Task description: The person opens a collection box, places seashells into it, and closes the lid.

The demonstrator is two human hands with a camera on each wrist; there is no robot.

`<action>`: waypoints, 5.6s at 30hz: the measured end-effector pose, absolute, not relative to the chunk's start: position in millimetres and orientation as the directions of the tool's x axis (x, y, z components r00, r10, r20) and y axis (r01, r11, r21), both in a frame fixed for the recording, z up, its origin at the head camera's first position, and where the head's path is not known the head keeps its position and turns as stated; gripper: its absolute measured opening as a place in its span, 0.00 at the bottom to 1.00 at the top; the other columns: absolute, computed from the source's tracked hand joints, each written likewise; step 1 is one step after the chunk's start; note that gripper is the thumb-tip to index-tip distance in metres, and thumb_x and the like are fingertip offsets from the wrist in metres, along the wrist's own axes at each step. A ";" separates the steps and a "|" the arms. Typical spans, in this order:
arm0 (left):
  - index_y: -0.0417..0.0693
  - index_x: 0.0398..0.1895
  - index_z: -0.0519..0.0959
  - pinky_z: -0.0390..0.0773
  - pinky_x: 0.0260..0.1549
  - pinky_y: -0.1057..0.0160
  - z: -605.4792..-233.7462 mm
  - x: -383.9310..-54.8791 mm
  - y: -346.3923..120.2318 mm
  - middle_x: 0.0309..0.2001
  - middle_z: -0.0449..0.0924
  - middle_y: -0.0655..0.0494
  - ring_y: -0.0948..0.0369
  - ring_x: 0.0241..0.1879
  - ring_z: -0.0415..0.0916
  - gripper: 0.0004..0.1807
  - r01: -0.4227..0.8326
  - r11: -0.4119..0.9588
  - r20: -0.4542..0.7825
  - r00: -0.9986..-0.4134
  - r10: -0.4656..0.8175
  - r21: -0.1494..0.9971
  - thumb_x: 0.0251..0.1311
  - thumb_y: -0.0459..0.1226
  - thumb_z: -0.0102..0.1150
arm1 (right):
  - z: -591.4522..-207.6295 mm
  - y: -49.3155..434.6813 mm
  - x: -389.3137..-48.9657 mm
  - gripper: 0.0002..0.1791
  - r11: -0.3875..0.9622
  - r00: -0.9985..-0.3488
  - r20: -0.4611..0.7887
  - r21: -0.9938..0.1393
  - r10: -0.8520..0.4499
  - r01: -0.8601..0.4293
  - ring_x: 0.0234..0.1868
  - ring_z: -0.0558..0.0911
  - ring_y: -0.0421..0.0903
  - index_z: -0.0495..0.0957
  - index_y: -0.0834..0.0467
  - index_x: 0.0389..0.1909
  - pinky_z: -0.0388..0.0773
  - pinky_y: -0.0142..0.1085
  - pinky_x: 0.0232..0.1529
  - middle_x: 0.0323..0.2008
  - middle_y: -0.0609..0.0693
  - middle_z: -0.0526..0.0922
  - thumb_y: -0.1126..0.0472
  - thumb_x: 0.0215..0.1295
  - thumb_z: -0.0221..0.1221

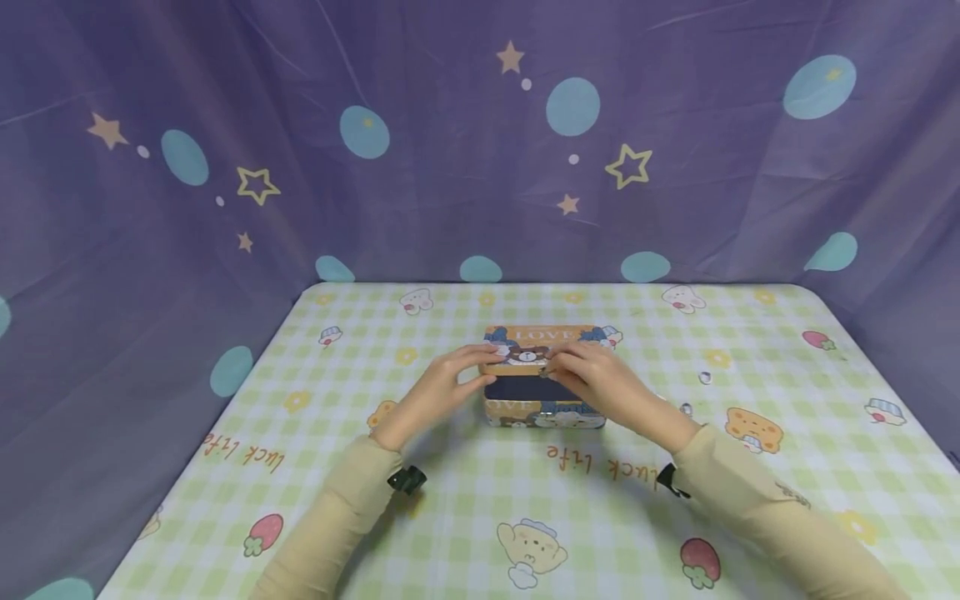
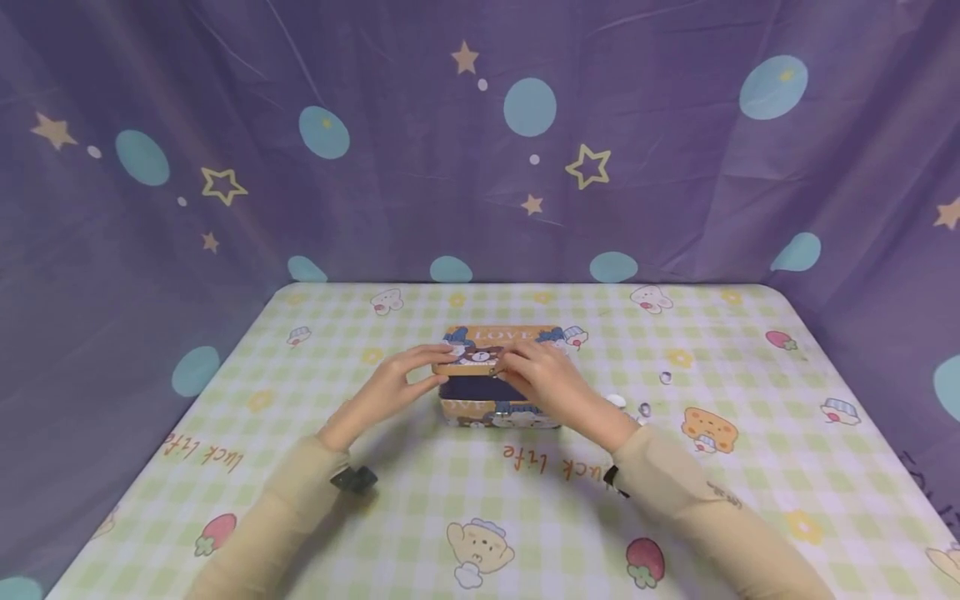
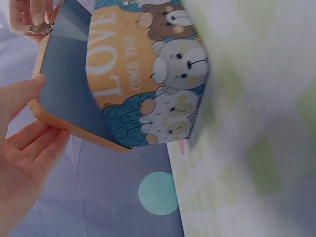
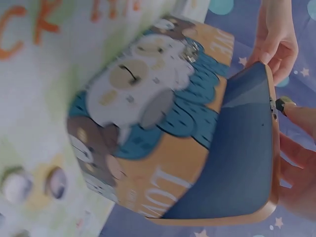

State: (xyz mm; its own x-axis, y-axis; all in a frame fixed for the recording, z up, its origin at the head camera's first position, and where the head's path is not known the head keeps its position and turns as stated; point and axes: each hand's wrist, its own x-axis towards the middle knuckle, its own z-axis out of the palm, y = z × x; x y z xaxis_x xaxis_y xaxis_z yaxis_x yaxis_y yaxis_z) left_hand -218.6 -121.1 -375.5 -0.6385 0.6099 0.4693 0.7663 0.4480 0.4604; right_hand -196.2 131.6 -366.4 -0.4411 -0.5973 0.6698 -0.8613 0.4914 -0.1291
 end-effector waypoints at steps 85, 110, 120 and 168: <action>0.42 0.60 0.65 0.82 0.29 0.56 -407.1 -330.4 -91.7 0.41 0.75 0.36 0.60 0.22 0.73 0.27 0.206 0.325 0.163 -0.974 0.154 0.923 0.54 0.24 0.52 | -400.6 188.6 -295.8 0.30 0.298 -0.994 0.038 -0.952 -0.100 -0.066 0.29 0.77 0.39 0.52 0.66 0.64 0.81 0.35 0.31 0.48 0.74 0.68 0.74 0.60 0.46; 0.49 0.57 0.70 0.82 0.24 0.60 -524.0 -424.4 -112.0 0.40 0.77 0.47 0.54 0.25 0.78 0.23 0.177 0.246 0.129 -0.972 0.196 0.953 0.56 0.35 0.56 | -407.7 194.1 -295.9 0.28 0.254 -0.985 -0.110 -0.965 -0.133 0.074 0.29 0.74 0.35 0.51 0.67 0.64 0.79 0.30 0.39 0.51 0.74 0.66 0.69 0.63 0.45; 0.36 0.53 0.71 0.80 0.34 0.60 -413.7 -314.5 -108.2 0.49 0.73 0.39 0.47 0.37 0.76 0.20 0.248 0.383 0.176 -0.961 0.213 0.890 0.58 0.36 0.54 | -398.8 208.5 -283.6 0.29 0.189 -0.981 -0.057 -0.982 -0.183 0.022 0.38 0.80 0.46 0.49 0.69 0.64 0.73 0.48 0.49 0.52 0.77 0.64 0.69 0.64 0.46; 0.29 0.57 0.64 0.72 0.50 0.54 -384.4 -226.4 -116.4 0.58 0.61 0.34 0.40 0.52 0.67 0.23 0.244 0.322 0.075 -0.886 0.458 0.915 0.56 0.26 0.51 | -401.7 300.9 -214.0 0.18 0.745 -0.940 0.148 -0.578 -0.306 -0.333 0.41 0.76 0.62 0.70 0.70 0.50 0.76 0.51 0.39 0.45 0.70 0.74 0.65 0.60 0.54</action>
